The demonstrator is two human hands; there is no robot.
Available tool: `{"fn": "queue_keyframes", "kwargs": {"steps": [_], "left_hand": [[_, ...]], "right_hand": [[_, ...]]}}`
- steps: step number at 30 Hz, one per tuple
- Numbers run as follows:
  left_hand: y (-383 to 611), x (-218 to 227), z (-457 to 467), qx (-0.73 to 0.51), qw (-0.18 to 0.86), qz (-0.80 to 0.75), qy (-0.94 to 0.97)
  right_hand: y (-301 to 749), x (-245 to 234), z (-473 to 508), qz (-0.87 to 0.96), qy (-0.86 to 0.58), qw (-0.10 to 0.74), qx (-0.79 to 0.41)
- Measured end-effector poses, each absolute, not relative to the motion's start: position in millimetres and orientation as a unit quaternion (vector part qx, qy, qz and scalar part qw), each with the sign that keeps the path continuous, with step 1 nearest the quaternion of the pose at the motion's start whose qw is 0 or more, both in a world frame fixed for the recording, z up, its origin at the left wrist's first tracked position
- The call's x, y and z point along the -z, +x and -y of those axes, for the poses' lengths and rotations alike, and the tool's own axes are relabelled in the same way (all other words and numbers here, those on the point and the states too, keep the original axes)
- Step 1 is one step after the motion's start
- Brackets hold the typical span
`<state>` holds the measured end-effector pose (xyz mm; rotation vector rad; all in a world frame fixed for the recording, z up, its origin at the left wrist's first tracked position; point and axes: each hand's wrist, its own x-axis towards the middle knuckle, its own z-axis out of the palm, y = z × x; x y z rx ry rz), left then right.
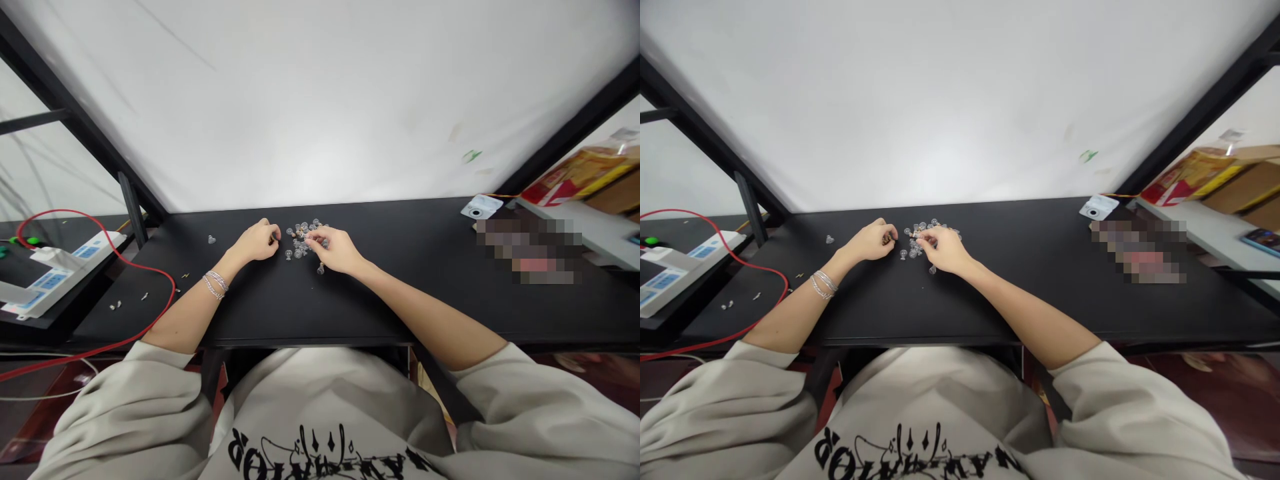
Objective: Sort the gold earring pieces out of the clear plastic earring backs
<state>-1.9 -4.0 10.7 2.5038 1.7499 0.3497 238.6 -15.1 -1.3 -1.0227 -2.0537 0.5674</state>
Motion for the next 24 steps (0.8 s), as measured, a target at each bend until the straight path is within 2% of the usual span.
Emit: {"fn": "queue_keyframes", "kwargs": {"steps": [19, 24], "left_hand": [[-6, -9, 3, -0.127, 0.035, -0.566, 0.814], [-1, -8, 4, -0.162, 0.019, -0.532, 0.831]], "right_hand": [[239, -1, 16, 0.803, -0.408, 0.372, -0.223], [249, -4, 5, 0.805, -0.460, 0.335, -0.168]]}}
